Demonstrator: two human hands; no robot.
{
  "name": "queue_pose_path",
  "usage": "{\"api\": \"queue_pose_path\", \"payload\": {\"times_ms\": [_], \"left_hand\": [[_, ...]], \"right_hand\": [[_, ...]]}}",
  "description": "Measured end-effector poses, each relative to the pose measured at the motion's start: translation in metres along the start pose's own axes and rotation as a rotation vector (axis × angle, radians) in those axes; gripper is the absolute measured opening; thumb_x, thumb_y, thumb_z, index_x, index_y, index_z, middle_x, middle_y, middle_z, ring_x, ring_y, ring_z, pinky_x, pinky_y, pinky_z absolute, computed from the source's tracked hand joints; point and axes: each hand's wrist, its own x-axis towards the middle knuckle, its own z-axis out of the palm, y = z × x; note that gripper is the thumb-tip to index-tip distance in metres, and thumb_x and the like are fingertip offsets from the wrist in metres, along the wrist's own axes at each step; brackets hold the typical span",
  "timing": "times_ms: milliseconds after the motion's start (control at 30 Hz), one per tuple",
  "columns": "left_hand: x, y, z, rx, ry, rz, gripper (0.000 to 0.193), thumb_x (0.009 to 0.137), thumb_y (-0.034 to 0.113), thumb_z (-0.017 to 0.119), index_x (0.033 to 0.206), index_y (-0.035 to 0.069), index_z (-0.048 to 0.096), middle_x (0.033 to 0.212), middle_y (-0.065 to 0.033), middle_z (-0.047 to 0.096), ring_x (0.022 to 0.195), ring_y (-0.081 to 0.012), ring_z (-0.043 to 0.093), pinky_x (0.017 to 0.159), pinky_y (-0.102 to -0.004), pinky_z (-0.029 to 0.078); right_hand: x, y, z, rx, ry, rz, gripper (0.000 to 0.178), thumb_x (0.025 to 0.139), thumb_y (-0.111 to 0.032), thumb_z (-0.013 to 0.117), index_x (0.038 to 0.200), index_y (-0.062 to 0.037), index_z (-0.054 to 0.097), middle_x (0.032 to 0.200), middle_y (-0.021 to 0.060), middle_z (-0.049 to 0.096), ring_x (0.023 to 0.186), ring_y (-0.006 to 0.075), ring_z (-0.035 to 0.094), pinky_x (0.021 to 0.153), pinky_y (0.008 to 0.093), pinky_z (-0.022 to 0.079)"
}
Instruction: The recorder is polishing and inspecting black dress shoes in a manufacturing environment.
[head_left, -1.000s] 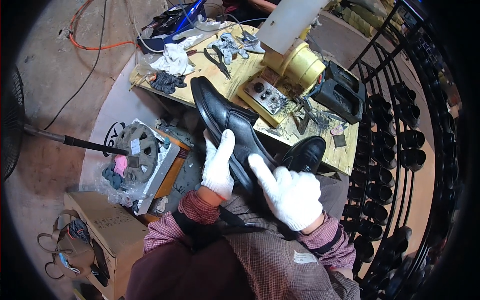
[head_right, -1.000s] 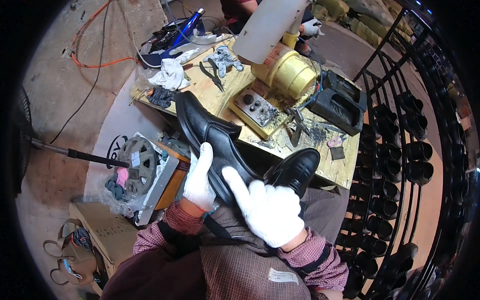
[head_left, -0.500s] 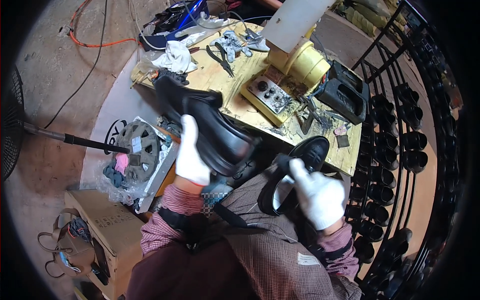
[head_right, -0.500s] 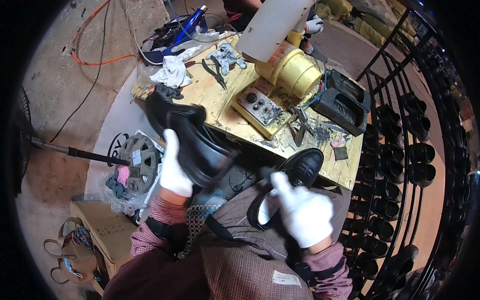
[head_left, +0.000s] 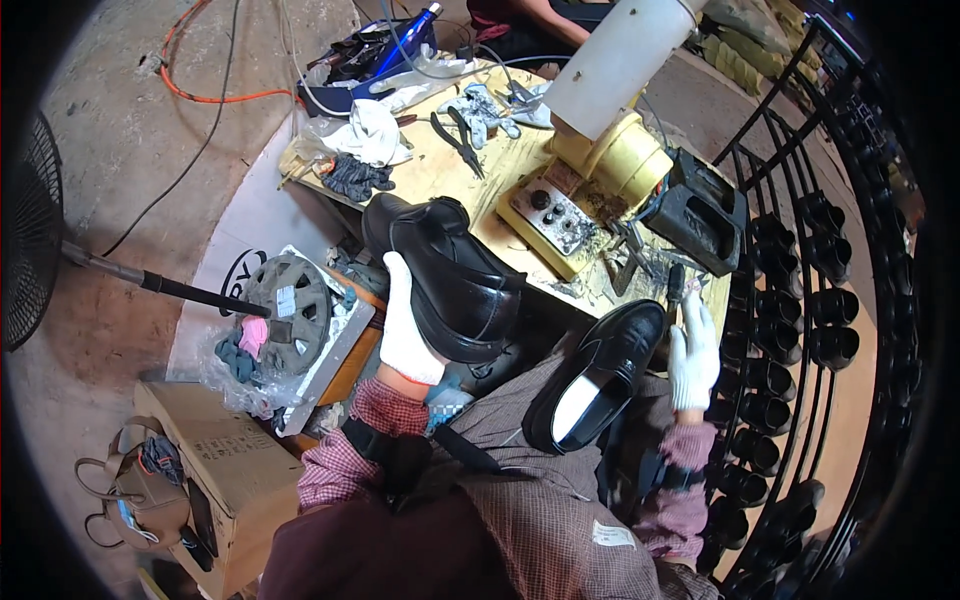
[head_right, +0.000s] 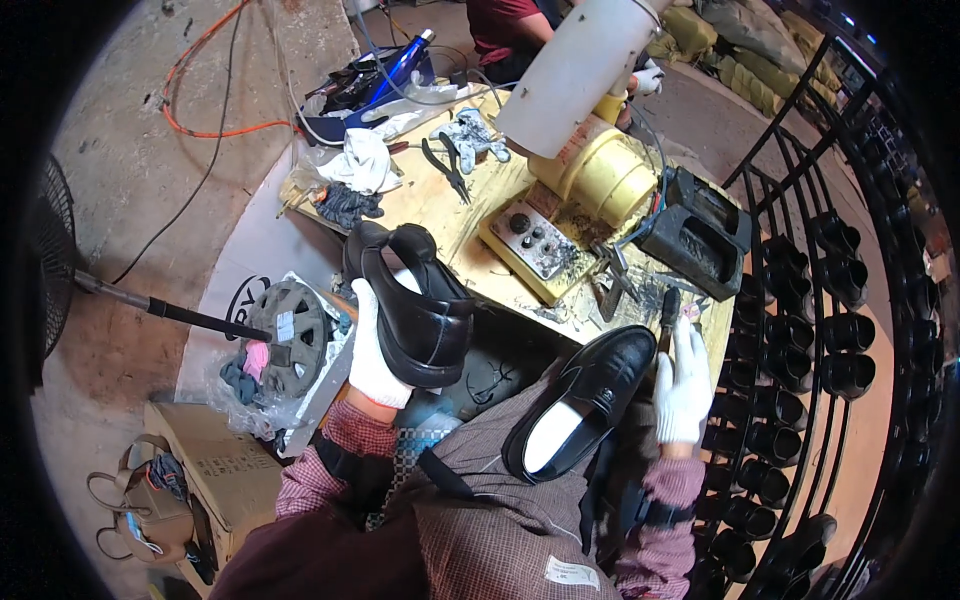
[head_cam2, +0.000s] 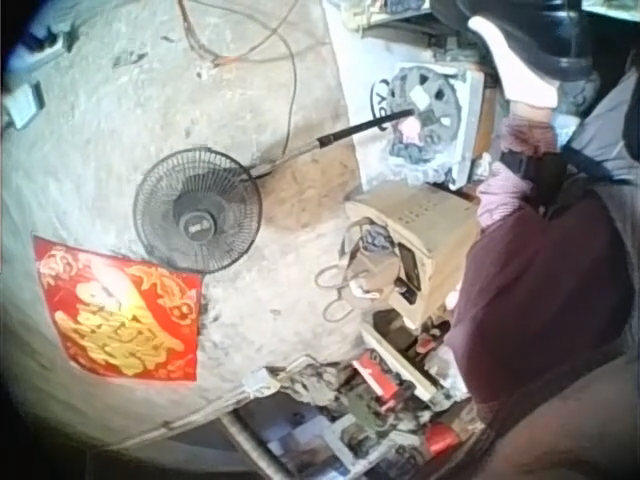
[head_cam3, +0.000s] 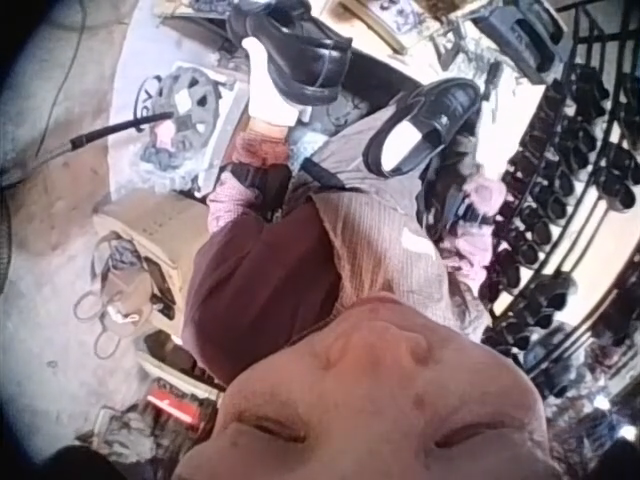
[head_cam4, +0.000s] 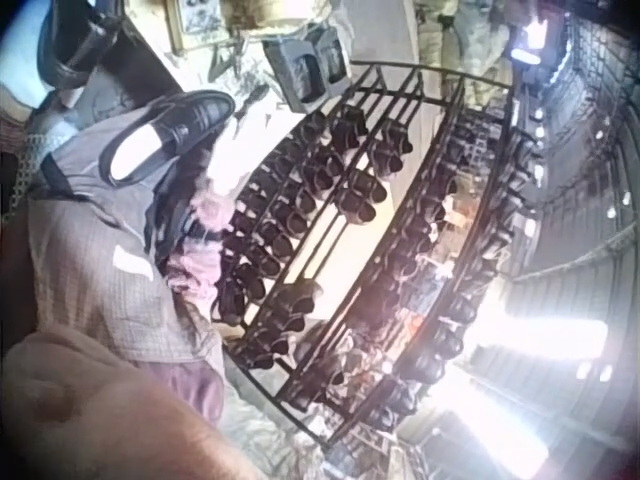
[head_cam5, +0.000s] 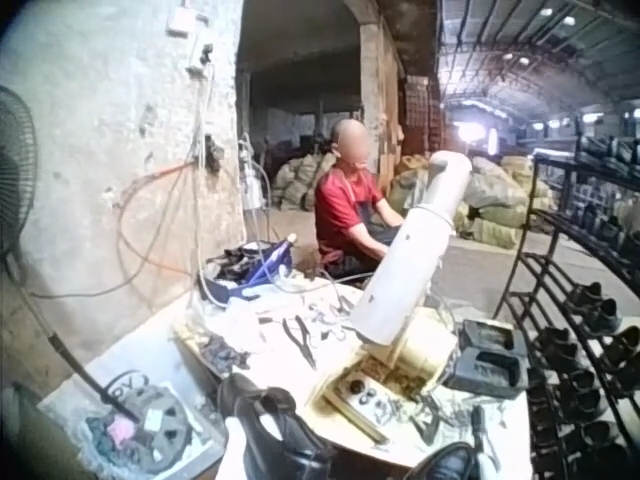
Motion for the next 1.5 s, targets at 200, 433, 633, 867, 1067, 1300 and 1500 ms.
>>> {"api": "queue_pose_path", "payload": {"times_ms": [200, 433, 633, 867, 1067, 1300, 1500], "left_hand": [[0.034, -0.01, -0.014, 0.029, -0.084, 0.013, 0.069, 0.106, 0.069, 0.032, 0.144, 0.014, 0.047, 0.129, -0.0101, 0.063, 0.115, -0.0271, 0.064, 0.105, -0.0423, 0.052], [0.098, -0.009, 0.017, -0.026, 0.096, 0.069, 0.077, 0.098, 0.07, 0.053, 0.155, 0.018, 0.044, 0.154, -0.0084, 0.05, 0.137, -0.033, 0.05, 0.118, -0.0546, 0.041], [0.031, -0.026, -0.003, 0.11, -0.122, -0.044, 0.077, 0.101, 0.067, 0.05, 0.155, 0.012, 0.045, 0.146, -0.0097, 0.057, 0.133, -0.0295, 0.055, 0.119, -0.0487, 0.04], [-0.037, -0.074, -0.007, 0.501, 0.011, -0.38, 0.063, 0.107, 0.052, 0.051, 0.151, 0.008, 0.046, 0.146, -0.0129, 0.056, 0.132, -0.028, 0.058, 0.114, -0.0472, 0.048], [-0.012, -0.13, 0.062, 0.718, -0.482, -0.691, 0.065, 0.106, 0.055, 0.05, 0.153, 0.01, 0.043, 0.144, -0.0146, 0.057, 0.128, -0.0297, 0.06, 0.111, -0.0485, 0.049], [-0.02, -0.178, 0.098, 0.729, -0.791, -0.969, 0.069, 0.106, 0.059, 0.048, 0.155, 0.012, 0.041, 0.142, -0.0165, 0.058, 0.124, -0.0316, 0.063, 0.108, -0.05, 0.051], [-0.02, -0.192, 0.082, 0.709, -0.739, -1.044, 0.071, 0.105, 0.062, 0.046, 0.157, 0.014, 0.039, 0.14, -0.0182, 0.058, 0.121, -0.0333, 0.065, 0.106, -0.0512, 0.053]], "right_hand": [[-0.094, -0.085, -0.046, 0.294, -0.184, -0.315, 0.057, 0.087, -0.017, 0.075, 0.141, -0.0039, 0.062, 0.137, 0.0248, 0.064, 0.116, 0.039, 0.069, 0.095, 0.0424, 0.057], [-0.113, -0.104, -0.035, 0.214, -0.499, -0.406, 0.057, 0.092, -0.052, 0.068, 0.132, -0.0117, 0.067, 0.108, 0.0112, 0.072, 0.084, 0.0315, 0.074, 0.071, 0.0413, 0.059], [-0.094, -0.096, -0.066, 0.388, -0.364, -0.409, 0.046, 0.085, -0.048, 0.079, 0.1, -0.0045, 0.076, 0.099, 0.0125, 0.074, 0.088, 0.0307, 0.072, 0.078, 0.0389, 0.056], [-0.081, -0.09, -0.115, 0.894, -0.309, -0.507, 0.036, 0.08, -0.027, 0.086, 0.103, -0.0009, 0.074, 0.122, 0.018, 0.071, 0.097, 0.0353, 0.068, 0.083, 0.0431, 0.053], [-0.09, -0.102, -0.083, 0.68, -0.216, -0.63, 0.041, 0.08, -0.042, 0.078, 0.101, -0.0069, 0.077, 0.159, 0.0151, 0.045, 0.111, 0.0373, 0.054, 0.102, 0.0465, 0.042], [-0.13, -0.094, -0.122, 0.6, -0.01, -0.453, 0.05, 0.084, -0.055, 0.073, 0.104, -0.0097, 0.075, 0.119, 0.0082, 0.066, 0.104, 0.0336, 0.056, 0.09, 0.0437, 0.042], [-0.16, -0.057, -0.163, 0.347, 0.354, -0.167, 0.05, 0.078, -0.044, 0.086, 0.106, -0.0039, 0.075, 0.101, 0.0101, 0.072, 0.094, 0.0325, 0.068, 0.082, 0.0431, 0.054]]}}
